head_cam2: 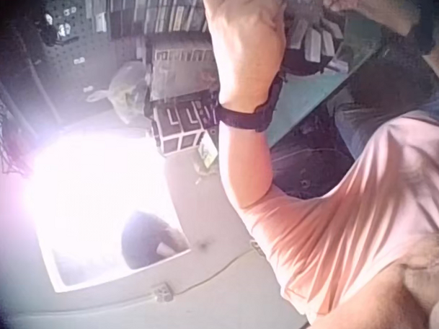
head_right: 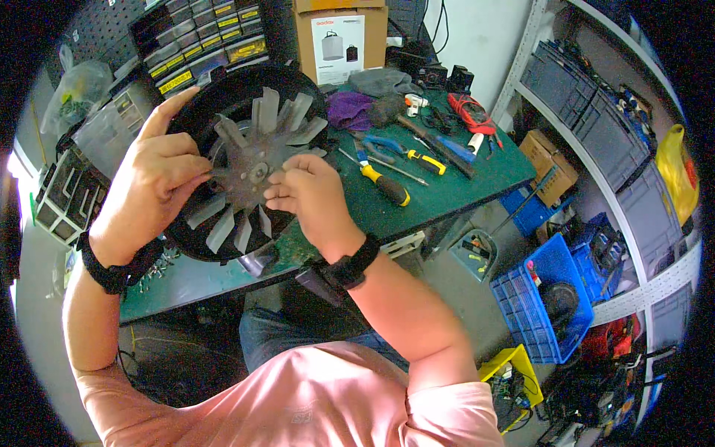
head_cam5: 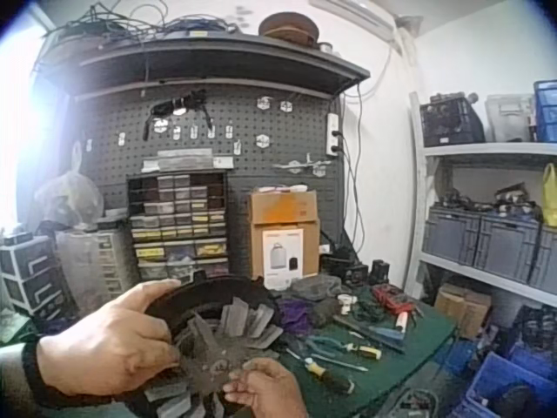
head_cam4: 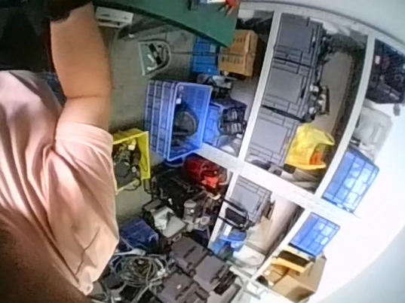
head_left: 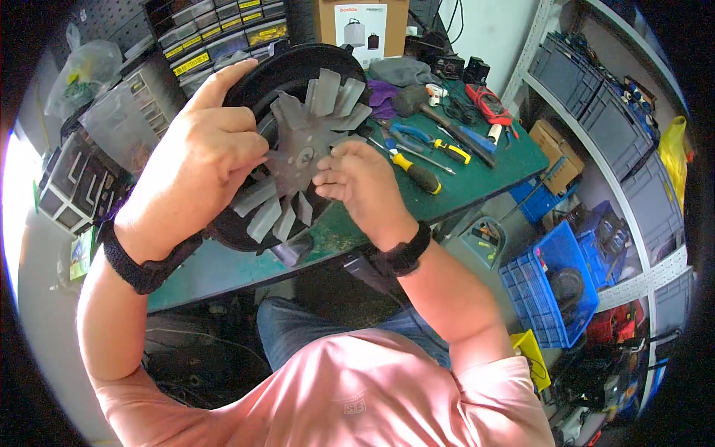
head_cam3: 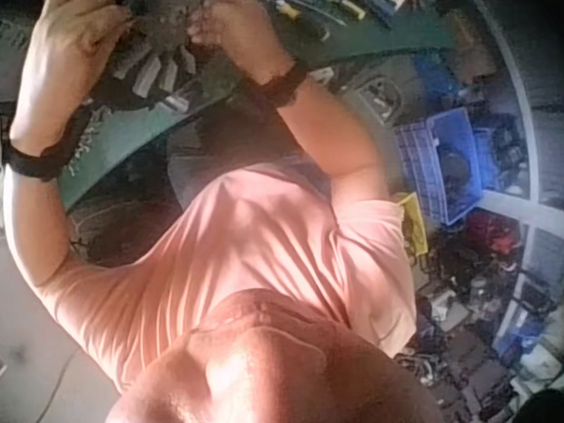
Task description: The person disassembles a motor assembly by removing a fan blade and then uses pliers and a screwdriver to remove a retaining clip from the motor housing. They handle the fan blade, motor housing, and retaining clip throughout the process.
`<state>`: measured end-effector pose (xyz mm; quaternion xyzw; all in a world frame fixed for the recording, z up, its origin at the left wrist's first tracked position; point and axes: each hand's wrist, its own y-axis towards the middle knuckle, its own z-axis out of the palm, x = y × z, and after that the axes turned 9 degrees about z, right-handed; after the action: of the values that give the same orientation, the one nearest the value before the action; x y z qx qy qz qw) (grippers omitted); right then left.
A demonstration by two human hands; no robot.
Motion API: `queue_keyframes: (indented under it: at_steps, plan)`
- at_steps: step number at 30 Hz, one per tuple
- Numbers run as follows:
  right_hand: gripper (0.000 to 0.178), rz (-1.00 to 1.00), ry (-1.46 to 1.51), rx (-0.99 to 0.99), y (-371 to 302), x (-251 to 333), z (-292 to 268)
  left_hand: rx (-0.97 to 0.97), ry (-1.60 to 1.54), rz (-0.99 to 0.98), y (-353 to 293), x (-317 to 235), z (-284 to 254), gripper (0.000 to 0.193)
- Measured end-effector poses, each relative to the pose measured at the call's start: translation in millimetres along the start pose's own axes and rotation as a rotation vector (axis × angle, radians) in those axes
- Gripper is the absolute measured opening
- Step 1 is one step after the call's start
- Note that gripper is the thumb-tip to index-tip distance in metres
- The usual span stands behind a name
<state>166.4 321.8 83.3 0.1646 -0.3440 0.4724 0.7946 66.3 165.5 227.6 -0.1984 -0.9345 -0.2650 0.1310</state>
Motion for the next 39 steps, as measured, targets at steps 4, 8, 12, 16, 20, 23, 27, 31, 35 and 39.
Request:
queue_keyframes:
  at_steps: [4, 8, 12, 16, 20, 23, 27, 31, 35, 39]
  plan:
    - [0.02, 0.023, -0.248, 0.115, 8, -1, -12, -0.042, 0.012, -0.012, 0, -1, 2, 0.01]
    - [0.03, -0.598, -1.128, -0.227, 1, -6, 10, 0.002, 0.019, -0.015, 0, 0, -1, 0.011]
    - [0.037, -0.874, -1.301, -0.296, 6, -12, 13, -0.021, 0.017, -0.016, -1, -1, 0, 0.011]
    - [0.035, -0.903, -1.383, -0.309, 5, -11, 16, -0.003, 0.01, -0.022, -1, -1, 0, 0.011]
    - [0.035, -0.942, -1.448, -0.29, 8, -7, 15, 0.011, 0.014, -0.026, -1, -1, -1, 0.011]
    - [0.034, -0.969, -1.478, -0.272, 9, -5, 15, -0.03, 0.02, -0.012, -1, -1, 1, 0.01]
    - [0.034, -0.993, -1.457, -0.254, 9, -5, 15, -0.017, 0.009, -0.015, -2, -1, 1, 0.009]
    - [0.034, -1.031, -1.388, -0.228, 13, -6, 11, 0.0, 0.04, -0.014, -1, -1, -1, 0.008]
    - [0.033, -1.004, -1.354, -0.242, 11, -6, 7, 0.051, 0.039, -0.027, -3, 1, -3, 0.012]
    - [0.031, -0.975, -1.265, -0.243, 8, -10, 1, 0.064, 0.029, -0.035, -3, -1, -5, 0.017]
